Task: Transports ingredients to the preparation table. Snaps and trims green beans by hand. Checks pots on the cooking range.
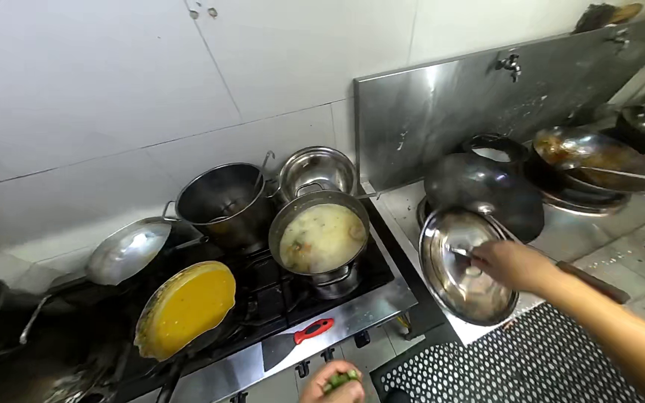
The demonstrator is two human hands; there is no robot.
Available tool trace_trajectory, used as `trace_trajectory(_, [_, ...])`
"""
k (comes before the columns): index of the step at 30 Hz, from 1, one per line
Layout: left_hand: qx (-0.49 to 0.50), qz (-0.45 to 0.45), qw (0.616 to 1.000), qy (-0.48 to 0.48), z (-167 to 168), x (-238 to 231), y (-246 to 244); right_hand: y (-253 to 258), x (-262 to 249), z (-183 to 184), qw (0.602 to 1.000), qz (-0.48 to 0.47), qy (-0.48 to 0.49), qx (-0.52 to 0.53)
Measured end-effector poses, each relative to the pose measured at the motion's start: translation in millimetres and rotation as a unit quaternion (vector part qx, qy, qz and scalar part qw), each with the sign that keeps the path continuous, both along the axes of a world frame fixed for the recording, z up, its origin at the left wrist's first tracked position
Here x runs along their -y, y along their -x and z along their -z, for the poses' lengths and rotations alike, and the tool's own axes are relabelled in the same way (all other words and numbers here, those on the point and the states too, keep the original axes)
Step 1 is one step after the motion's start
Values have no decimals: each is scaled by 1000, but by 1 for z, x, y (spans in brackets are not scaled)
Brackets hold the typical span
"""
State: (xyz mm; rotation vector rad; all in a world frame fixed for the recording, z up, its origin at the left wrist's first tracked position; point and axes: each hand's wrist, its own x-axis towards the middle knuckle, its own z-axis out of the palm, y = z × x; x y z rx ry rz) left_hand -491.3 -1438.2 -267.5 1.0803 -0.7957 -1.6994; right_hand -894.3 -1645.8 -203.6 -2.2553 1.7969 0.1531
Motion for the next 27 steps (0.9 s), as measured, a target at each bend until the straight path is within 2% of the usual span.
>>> trace_trajectory(2, [77,-45,992,89,-48,30,-15,14,-16,54,992,57,-110,-24])
trace_trajectory(4, [195,-96,963,163,-92,74,-32,20,-26,99,979,95,-171,-55])
trace_trajectory(7, [374,-98,903,184,-140,146,-49,23,-33,142,964,130,-217,-87])
trace_trajectory(10, [503,-30,847,169,-160,211,-49,22,-34,163,958,146,-228,-95])
trace_trajectory(15, [606,159,775,85,-152,284,-36,19,-32,182,960,170,-209,-76])
trace_trajectory(16, [624,202,752,69,-146,293,-34,18,-31,187,960,176,-206,-70])
trace_trajectory(18, [675,280,681,52,-135,307,-31,17,-31,193,960,191,-198,-55])
trace_trajectory(20, [727,305,612,58,-137,312,-26,16,-30,195,959,205,-190,-49])
trace_trajectory(21, [746,298,591,67,-145,311,-22,16,-30,196,959,209,-186,-46])
trace_trajectory(23, [757,269,585,110,-165,304,-17,16,-30,195,959,215,-179,-39])
trace_trajectory(27, [747,189,605,200,-212,277,-4,15,-27,194,955,237,-175,-15])
